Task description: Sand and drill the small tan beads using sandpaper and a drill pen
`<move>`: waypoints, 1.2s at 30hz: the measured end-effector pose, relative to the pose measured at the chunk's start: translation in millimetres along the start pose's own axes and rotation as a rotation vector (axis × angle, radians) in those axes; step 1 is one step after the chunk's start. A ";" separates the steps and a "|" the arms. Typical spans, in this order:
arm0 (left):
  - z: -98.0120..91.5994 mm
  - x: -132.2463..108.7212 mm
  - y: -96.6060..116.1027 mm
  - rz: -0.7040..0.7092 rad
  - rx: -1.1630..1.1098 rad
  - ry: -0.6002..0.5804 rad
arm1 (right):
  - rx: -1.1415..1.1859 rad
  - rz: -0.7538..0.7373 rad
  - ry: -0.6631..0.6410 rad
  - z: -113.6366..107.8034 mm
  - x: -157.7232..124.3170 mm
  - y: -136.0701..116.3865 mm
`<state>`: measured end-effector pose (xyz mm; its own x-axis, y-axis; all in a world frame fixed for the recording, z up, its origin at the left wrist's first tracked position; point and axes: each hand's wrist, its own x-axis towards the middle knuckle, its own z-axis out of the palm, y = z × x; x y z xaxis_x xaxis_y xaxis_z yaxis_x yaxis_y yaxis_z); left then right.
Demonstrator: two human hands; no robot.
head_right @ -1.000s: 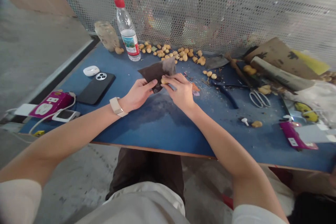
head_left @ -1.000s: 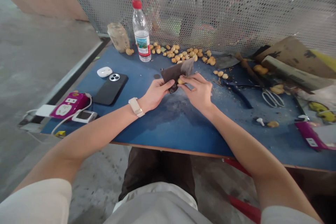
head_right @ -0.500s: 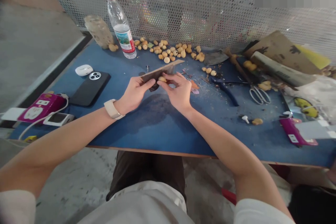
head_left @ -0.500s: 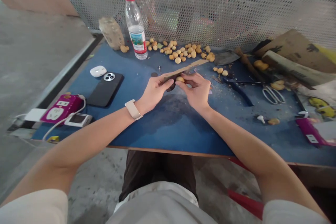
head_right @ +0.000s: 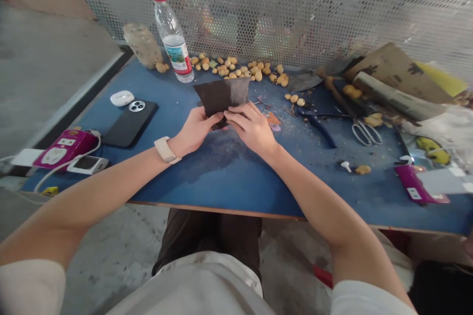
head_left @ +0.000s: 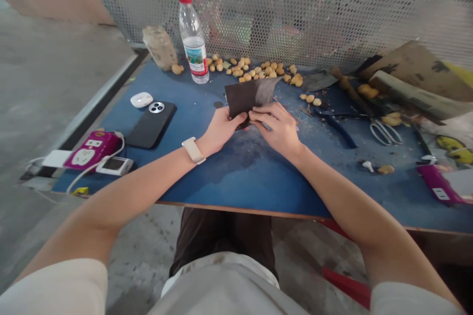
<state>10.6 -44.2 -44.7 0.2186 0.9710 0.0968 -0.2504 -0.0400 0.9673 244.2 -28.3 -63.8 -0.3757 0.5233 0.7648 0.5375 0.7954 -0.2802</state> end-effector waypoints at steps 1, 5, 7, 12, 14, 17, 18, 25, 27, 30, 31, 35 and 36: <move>0.2 -1.1 0.8 -0.017 0.009 0.003 | 0.012 0.046 0.013 -2.2 0.2 -1.8; -3.4 -3.9 3.8 -0.041 0.002 0.062 | 0.087 0.257 0.144 -10.9 2.7 -6.1; -6.9 -4.1 5.0 -0.033 0.004 0.089 | 0.186 0.349 0.182 -9.8 2.9 -5.3; -10.2 -4.8 6.4 0.011 0.038 0.090 | 0.509 0.443 0.165 5.9 -3.2 3.2; -9.2 -5.6 7.0 0.013 0.035 0.080 | 0.564 0.456 0.145 9.9 -5.3 7.2; -7.9 -7.3 9.5 0.016 0.021 0.069 | 0.560 0.482 0.129 11.7 -6.1 12.1; -7.9 -7.9 11.0 0.019 0.024 0.062 | 0.555 0.487 0.124 11.7 -6.0 13.2; -10.1 -8.6 19.5 0.053 0.109 0.078 | 0.572 0.488 0.073 8.5 -4.2 14.5; -10.5 -6.9 18.3 0.048 0.075 0.114 | 0.543 0.493 0.063 7.1 -3.2 15.9; -11.6 -3.6 15.2 0.055 0.040 0.160 | 0.512 0.484 0.073 6.5 -3.4 21.1; -12.2 -2.6 14.4 0.059 0.037 0.174 | 0.507 0.484 0.078 6.7 -4.1 23.0; -15.1 0.4 13.3 0.099 0.030 0.199 | 0.545 0.493 0.109 8.6 -8.0 25.4; -15.7 0.7 13.4 0.110 0.031 0.200 | 0.554 0.495 0.119 9.1 -8.6 24.4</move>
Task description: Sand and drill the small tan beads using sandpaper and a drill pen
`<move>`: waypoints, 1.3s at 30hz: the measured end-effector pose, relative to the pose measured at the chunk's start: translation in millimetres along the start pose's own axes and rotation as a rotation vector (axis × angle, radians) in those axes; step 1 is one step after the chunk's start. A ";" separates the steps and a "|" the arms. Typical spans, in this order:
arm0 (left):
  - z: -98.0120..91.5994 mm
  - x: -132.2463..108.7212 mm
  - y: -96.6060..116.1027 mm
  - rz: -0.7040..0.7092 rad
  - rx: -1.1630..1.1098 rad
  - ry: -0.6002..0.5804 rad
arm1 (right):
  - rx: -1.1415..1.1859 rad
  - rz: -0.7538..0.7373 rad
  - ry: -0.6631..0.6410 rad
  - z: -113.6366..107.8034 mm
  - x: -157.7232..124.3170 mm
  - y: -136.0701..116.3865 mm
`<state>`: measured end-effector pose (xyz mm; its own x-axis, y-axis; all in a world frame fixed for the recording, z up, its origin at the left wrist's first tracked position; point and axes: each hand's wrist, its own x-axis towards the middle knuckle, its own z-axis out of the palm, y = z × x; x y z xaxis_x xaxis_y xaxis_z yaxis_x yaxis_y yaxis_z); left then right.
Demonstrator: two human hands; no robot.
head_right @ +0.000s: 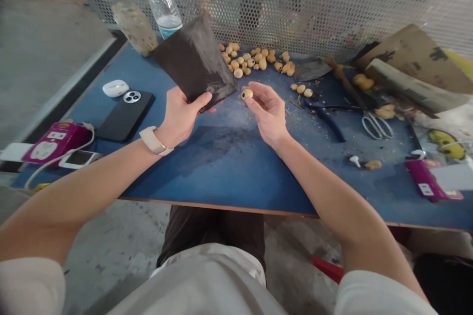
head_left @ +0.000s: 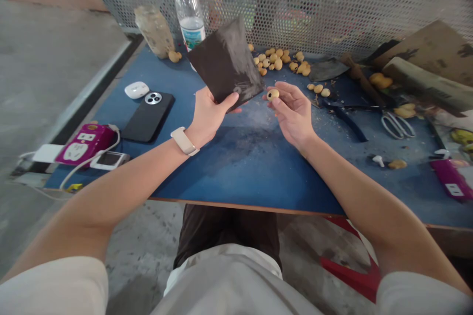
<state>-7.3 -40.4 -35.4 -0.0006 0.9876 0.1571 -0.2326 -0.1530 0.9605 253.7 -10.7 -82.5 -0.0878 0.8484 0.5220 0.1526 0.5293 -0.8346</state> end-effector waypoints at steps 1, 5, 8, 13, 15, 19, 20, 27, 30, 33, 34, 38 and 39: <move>-0.4 0.2 0.1 0.008 0.003 0.001 | 0.004 0.001 0.008 0.9 -0.9 -0.7; -1.3 -0.1 0.8 0.029 0.031 0.007 | 0.001 0.014 0.012 3.5 -2.0 -3.6; -2.1 -0.3 1.1 0.049 0.045 0.008 | -0.003 0.016 -0.009 2.8 -0.7 -2.0; -4.8 2.5 -2.2 0.069 0.072 0.024 | 0.005 0.024 0.000 0.5 -0.5 4.5; -8.1 5.6 -4.4 0.079 0.094 0.029 | 0.051 0.022 0.011 -0.7 -0.8 5.6; -16.9 12.2 -4.2 0.105 0.158 -0.013 | 0.132 0.123 -0.034 -2.4 0.4 0.4; -18.3 12.9 -3.0 0.111 0.175 -0.039 | 0.148 0.169 -0.068 -1.9 1.0 -2.4; -12.0 19.1 -2.2 0.080 0.209 -0.104 | 0.225 0.298 -0.110 11.3 2.9 -18.8; -11.8 16.0 4.7 0.223 0.379 -0.141 | 0.187 0.320 -0.025 14.2 4.2 -19.1; -3.4 -31.0 32.3 0.424 0.601 -0.171 | 0.150 0.415 0.068 14.1 6.4 -20.2; 4.5 -59.3 42.3 0.459 0.633 -0.202 | 0.143 0.453 0.092 13.9 7.4 -21.1; 60.8 -195.3 44.1 -0.003 0.378 -0.880 | 0.130 0.556 0.124 14.2 10.7 -26.1; 77.8 -223.7 31.9 -0.227 0.241 -1.076 | 0.131 0.557 0.123 14.5 11.1 -27.3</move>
<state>61.1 -269.1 -22.0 0.8842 0.4666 -0.0221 0.0731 -0.0915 0.9931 234.3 -15.6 -56.4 0.0869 0.9962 0.0081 0.0198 0.0064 -0.9998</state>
